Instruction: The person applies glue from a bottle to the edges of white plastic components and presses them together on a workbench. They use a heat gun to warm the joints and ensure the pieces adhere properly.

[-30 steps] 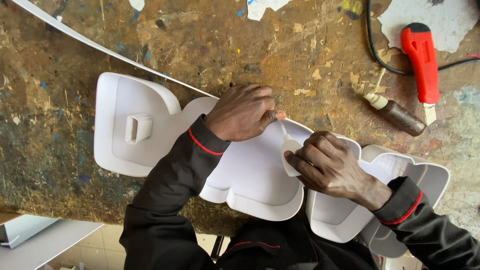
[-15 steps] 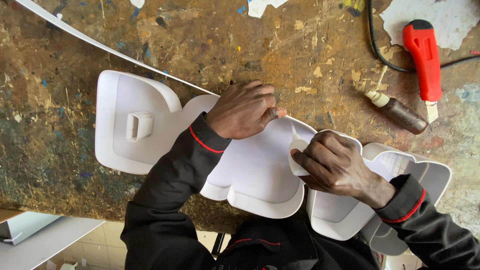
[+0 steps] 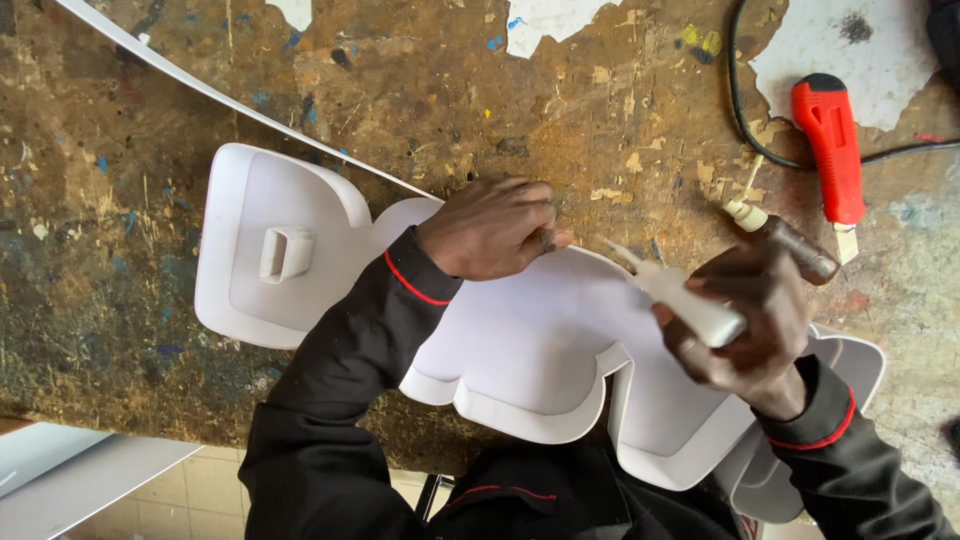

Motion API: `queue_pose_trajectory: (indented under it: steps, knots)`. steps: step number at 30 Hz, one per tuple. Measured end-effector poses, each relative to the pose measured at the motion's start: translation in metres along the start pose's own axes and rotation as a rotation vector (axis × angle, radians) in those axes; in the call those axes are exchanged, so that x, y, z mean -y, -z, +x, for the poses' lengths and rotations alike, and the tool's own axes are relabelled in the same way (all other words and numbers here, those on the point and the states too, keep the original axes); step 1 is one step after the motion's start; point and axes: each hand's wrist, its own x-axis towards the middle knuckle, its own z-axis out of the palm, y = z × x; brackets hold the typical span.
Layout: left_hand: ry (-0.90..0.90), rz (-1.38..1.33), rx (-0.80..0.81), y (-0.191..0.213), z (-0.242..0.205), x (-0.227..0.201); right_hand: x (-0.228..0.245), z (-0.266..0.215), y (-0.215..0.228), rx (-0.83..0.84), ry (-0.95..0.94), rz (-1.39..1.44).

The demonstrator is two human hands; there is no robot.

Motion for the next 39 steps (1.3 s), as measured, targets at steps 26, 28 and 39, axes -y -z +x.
queue_pose_trajectory:
  steps: [26,28,39]
  knots:
    - [-0.017,-0.294,0.129,0.014,-0.004,0.004,-0.058,0.066,-0.036,0.26,-0.252,-0.044]
    - [-0.019,-0.347,0.127,0.016,-0.004,0.002,-0.049,0.069,-0.027,0.284,-0.307,-0.057]
    - [0.054,-0.185,0.136,0.011,-0.003,0.003,0.012,0.005,0.007,0.551,0.017,-0.454]
